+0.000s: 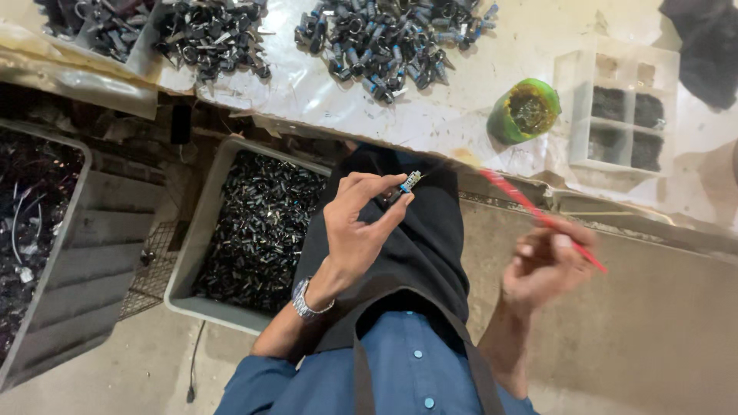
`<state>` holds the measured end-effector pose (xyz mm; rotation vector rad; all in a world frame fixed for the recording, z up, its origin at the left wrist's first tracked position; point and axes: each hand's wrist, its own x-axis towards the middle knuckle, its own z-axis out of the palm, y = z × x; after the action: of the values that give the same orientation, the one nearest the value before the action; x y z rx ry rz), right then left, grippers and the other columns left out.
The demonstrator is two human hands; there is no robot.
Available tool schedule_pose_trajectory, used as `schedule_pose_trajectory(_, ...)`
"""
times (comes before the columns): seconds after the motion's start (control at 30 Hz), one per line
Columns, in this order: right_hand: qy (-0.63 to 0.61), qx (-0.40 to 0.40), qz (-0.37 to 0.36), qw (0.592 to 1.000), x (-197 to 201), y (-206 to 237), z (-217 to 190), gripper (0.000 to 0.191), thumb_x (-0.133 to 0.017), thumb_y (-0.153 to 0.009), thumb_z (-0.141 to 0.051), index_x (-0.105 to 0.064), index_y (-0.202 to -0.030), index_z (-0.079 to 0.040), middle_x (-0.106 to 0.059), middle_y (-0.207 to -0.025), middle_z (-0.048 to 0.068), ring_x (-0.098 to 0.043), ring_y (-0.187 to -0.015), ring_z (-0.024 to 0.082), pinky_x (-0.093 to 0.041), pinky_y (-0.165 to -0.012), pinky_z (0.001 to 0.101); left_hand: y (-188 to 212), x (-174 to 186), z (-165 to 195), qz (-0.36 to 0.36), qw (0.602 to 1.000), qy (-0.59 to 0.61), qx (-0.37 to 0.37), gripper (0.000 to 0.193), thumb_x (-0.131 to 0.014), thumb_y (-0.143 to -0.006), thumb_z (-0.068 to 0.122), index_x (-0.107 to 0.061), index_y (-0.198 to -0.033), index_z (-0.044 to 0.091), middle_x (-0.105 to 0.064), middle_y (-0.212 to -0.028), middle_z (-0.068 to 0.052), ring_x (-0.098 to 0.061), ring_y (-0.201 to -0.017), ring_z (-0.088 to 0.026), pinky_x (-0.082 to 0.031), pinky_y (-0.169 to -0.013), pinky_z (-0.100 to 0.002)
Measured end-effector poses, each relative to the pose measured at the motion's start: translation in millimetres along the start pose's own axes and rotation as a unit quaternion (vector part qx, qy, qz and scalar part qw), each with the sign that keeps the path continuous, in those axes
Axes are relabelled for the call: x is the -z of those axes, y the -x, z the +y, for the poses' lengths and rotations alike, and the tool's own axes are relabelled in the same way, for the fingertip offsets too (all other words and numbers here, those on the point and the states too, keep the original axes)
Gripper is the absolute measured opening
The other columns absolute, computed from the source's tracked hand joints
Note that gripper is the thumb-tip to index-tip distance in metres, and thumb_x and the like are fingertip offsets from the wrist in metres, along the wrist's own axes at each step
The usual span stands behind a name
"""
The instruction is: The person picks up small metal components one at a time from a pile on the workbench, holds each in one hand, and uses a red-handled brush to apply a yellowish paste from a green cup onto the part. They then place the coated part back on the bench and reach for the next component, repeating the cycle.
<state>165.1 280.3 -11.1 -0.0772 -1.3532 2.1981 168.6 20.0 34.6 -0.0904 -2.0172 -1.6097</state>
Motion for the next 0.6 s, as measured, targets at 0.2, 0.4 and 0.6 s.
schedule_pose_trajectory(0.2, 0.076, 0.111, 0.108, 0.985, -2, -57, 5, 0.011, -0.058, -0.101, -0.005, -0.063, -0.109, -0.001, -0.057, -0.079, 0.008, -0.047, -0.054, 0.011, -0.041, -0.043, 0.0265, -5, 42, -43, 0.029, 0.995, -0.087, 0.047, 0.027, -0.083, -0.088, 0.005, -0.074, -0.114, 0.008, -0.074, -0.106, -0.007, -0.071, -0.098, -0.021, -0.056, -0.090, -0.030)
schedule_pose_trajectory(0.4, 0.234, -0.063, -0.023, 0.970, -24, -91, 28, 0.015, -0.064, -0.107, -0.001, -0.065, -0.121, -0.002, -0.072, -0.099, 0.009, -0.053, -0.061, 0.008, -0.041, -0.051, 0.0233, -26, 77, -94, 0.030, 0.921, -0.379, 0.090, 0.041, -0.077, -0.084, 0.002, -0.072, -0.124, -0.002, -0.067, -0.122, -0.020, -0.057, -0.114, -0.036, -0.045, -0.099, -0.046)
schedule_pose_trajectory(0.6, 0.248, -0.159, -0.031, 0.955, -23, -90, 59, 0.016, -0.066, -0.104, -0.004, -0.067, -0.119, -0.001, -0.070, -0.095, 0.007, -0.051, -0.059, 0.005, -0.039, -0.050, 0.0213, -83, 24, -127, -0.051, 0.963, -0.265, 0.004, 0.030, -0.071, -0.098, 0.000, -0.071, -0.126, 0.011, -0.068, -0.125, -0.008, -0.061, -0.121, -0.030, -0.050, -0.106, -0.043)
